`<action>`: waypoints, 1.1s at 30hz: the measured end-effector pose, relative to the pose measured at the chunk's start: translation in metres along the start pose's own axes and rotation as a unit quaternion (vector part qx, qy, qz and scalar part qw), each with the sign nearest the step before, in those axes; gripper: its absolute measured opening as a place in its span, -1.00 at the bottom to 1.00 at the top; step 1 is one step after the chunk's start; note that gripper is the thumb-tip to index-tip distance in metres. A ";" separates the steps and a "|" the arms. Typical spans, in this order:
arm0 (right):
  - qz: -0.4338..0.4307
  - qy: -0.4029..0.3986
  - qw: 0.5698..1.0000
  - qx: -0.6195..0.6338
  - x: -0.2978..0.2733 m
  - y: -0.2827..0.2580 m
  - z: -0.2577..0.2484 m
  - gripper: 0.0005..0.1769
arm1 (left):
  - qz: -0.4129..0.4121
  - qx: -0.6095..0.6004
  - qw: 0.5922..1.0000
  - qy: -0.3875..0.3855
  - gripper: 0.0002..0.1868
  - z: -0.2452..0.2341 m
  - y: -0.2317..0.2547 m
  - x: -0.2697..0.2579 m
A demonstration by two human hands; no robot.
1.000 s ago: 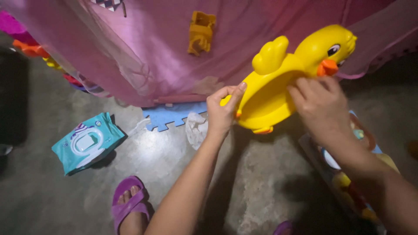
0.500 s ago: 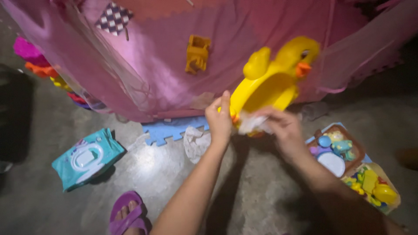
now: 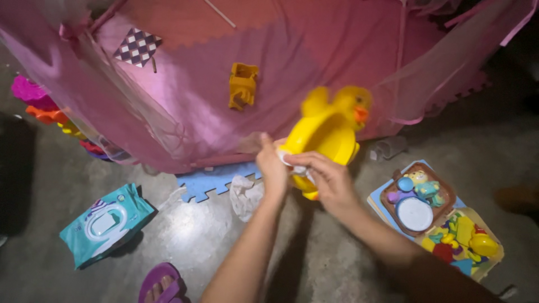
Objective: The person wipes a yellow plastic duck toy with a white wipe, cleaning its surface and underside. They then wipe a small yellow toy truck and place it into a toy box. The person also handles a small white cup and a blue toy, wiping them before placing them on a nearby white chair.
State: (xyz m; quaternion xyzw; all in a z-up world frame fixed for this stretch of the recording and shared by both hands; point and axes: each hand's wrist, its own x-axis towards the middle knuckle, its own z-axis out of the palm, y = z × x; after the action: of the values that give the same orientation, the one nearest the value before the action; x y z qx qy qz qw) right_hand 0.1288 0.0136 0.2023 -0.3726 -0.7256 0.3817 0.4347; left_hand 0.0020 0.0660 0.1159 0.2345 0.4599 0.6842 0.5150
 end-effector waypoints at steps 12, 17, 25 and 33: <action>-0.105 0.176 0.895 -0.396 0.053 0.037 -0.087 -0.68 | -0.170 -0.072 0.977 -0.109 -0.75 0.008 0.048 -0.044; -0.030 0.185 0.946 -0.266 0.039 0.044 -0.039 -0.66 | -0.146 -0.086 0.979 -0.114 -0.83 0.003 0.020 -0.046; -0.006 0.043 0.999 -0.016 0.039 0.007 -0.011 -0.62 | -0.077 -0.099 0.984 -0.129 -0.71 -0.013 0.033 -0.035; -0.116 0.263 0.934 -0.212 0.080 0.024 -0.101 -0.71 | -0.132 -0.127 0.965 -0.190 -0.51 -0.017 0.045 -0.041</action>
State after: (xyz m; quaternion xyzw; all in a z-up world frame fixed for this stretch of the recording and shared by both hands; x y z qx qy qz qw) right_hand 0.1989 0.1165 0.2426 -0.4563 -0.6879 0.0543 0.5618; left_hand -0.0186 0.0192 0.1536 0.2299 0.2895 0.6062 0.7041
